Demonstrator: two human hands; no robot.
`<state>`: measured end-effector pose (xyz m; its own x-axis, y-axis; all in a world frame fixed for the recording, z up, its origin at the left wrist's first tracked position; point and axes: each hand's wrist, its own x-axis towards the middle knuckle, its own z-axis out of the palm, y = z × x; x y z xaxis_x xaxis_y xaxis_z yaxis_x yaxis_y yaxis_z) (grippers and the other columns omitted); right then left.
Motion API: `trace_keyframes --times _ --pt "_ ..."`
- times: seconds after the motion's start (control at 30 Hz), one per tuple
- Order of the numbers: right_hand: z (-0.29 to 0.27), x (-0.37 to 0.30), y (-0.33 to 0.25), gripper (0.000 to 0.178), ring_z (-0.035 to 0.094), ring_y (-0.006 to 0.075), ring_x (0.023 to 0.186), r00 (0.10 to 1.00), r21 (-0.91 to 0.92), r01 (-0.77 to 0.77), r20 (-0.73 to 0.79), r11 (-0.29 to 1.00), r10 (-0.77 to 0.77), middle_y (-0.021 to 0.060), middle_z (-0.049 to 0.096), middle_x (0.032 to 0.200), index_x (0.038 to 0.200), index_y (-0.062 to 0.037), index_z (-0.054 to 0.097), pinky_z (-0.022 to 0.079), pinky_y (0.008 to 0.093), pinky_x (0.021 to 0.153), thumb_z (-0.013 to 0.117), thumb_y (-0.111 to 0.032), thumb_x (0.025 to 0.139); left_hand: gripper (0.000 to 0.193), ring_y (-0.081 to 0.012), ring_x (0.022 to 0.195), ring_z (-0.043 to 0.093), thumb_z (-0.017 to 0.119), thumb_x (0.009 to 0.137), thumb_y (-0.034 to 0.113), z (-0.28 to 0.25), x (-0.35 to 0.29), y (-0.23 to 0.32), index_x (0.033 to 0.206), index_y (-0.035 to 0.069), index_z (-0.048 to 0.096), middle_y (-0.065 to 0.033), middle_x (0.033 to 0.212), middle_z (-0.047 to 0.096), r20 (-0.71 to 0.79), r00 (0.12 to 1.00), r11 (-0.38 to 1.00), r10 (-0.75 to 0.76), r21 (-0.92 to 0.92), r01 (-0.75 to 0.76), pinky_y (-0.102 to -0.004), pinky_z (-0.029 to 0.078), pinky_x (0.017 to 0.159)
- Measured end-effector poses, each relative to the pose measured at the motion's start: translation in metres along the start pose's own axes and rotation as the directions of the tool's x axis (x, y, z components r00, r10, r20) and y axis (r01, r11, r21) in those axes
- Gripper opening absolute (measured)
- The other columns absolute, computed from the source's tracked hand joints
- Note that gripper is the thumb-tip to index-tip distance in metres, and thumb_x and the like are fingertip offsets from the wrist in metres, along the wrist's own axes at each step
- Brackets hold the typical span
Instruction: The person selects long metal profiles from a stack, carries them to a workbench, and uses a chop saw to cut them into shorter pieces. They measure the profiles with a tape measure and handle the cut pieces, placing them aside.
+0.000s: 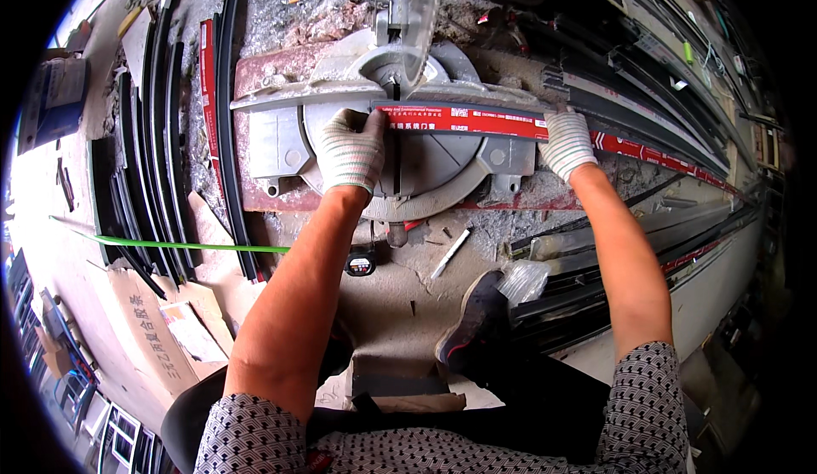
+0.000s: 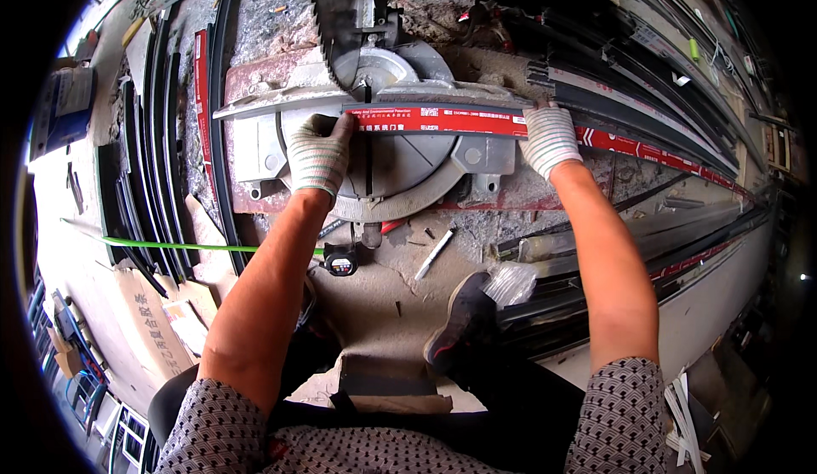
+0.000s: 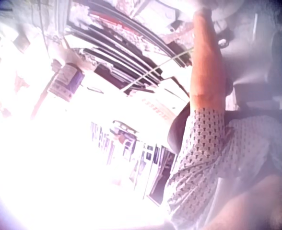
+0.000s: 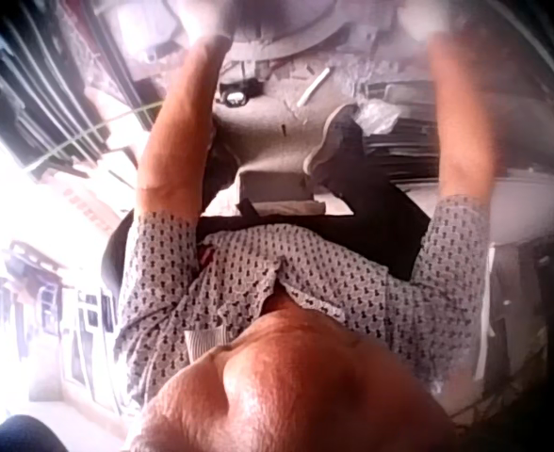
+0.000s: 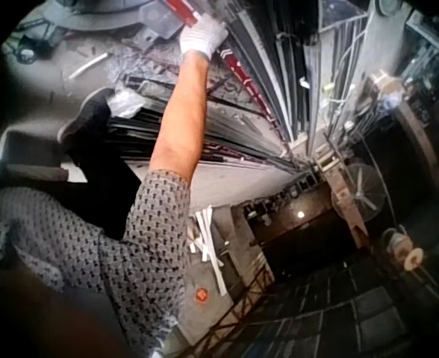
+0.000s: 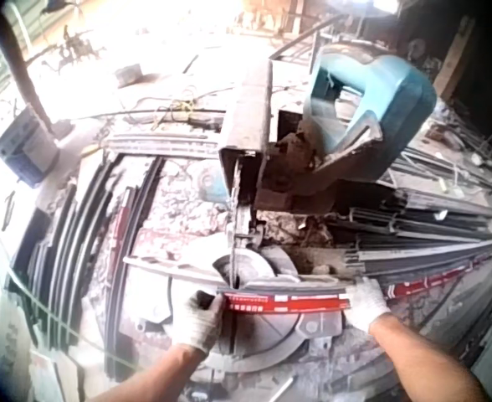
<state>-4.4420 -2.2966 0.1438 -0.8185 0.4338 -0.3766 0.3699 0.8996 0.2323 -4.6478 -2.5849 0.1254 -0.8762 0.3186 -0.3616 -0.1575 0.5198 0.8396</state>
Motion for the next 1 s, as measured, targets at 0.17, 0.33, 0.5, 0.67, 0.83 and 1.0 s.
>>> trace_keyframes --times 0.17,0.33,0.5,0.67,0.83,1.0 --pt "0.001 0.002 0.0 0.044 0.058 0.0402 0.118 0.998 0.044 -0.038 0.051 0.998 0.035 0.0253 0.062 0.127 0.113 0.0004 0.066 0.047 0.0463 0.103 0.073 -0.022 0.076 0.032 -0.0208 0.068 0.065 0.075 0.092 0.027 -0.003 -0.006 -0.004 0.09 -0.005 0.069 -0.0187 0.078 0.072 0.038 0.997 0.997 0.074 -0.001 -0.074 -0.0358 0.053 0.07" --pt "0.008 0.003 0.004 0.043 0.058 0.04 0.118 1.0 0.025 -0.023 0.011 0.999 0.022 0.0251 0.062 0.125 0.113 -0.0003 0.066 0.046 0.0469 0.102 0.072 -0.02 0.075 0.027 -0.0199 0.074 0.065 0.076 0.091 0.021 -0.006 -0.008 -0.01 0.098 -0.004 0.069 -0.0177 0.087 0.074 0.105 0.984 0.989 0.145 -0.051 -0.141 -0.0336 0.053 0.074" --pt "0.017 -0.003 0.01 0.039 0.06 0.0358 0.113 0.995 -0.034 -0.012 -0.098 0.999 0.008 0.0193 0.064 0.117 0.109 -0.003 0.066 0.049 0.045 0.098 0.073 -0.018 0.074 0.025 -0.0199 0.081 0.069 0.077 0.09 0.016 -0.003 -0.013 -0.001 0.103 -0.004 0.069 -0.0172 0.093 0.074 0.166 0.973 0.984 0.162 -0.105 -0.145 -0.0329 0.055 0.079" --pt "0.016 -0.003 0.012 0.043 0.06 0.0343 0.113 0.997 -0.042 -0.012 -0.079 0.999 0.009 0.0179 0.064 0.118 0.111 -0.0032 0.065 0.049 0.0436 0.098 0.076 -0.018 0.072 0.026 -0.0249 0.087 0.072 0.077 0.089 0.017 -0.002 -0.01 -0.006 0.105 -0.002 0.07 -0.0177 0.096 0.075 0.195 0.965 0.984 0.178 -0.066 -0.168 -0.0352 0.055 0.082" --pt "0.016 -0.003 0.013 0.045 0.06 0.0339 0.113 0.995 -0.051 -0.001 -0.095 0.999 -0.004 0.0178 0.064 0.119 0.114 -0.0029 0.065 0.049 0.043 0.098 0.075 -0.017 0.073 0.025 -0.0308 0.086 0.071 0.077 0.088 0.018 0.0 -0.008 -0.011 0.103 -0.001 0.07 -0.0195 0.095 0.073 0.166 0.964 0.978 0.209 -0.024 -0.208 -0.0377 0.054 0.082" --pt "0.01 -0.005 0.009 0.047 0.057 0.0347 0.116 0.997 -0.006 -0.04 -0.06 0.999 0.04 0.0188 0.061 0.122 0.115 -0.0015 0.064 0.047 0.0443 0.101 0.076 -0.019 0.073 0.024 -0.0317 0.086 0.071 0.078 0.087 0.018 0.001 -0.006 -0.011 0.1 -0.001 0.07 -0.0202 0.095 0.073 0.159 0.965 0.977 0.209 -0.002 -0.211 -0.0381 0.054 0.082"
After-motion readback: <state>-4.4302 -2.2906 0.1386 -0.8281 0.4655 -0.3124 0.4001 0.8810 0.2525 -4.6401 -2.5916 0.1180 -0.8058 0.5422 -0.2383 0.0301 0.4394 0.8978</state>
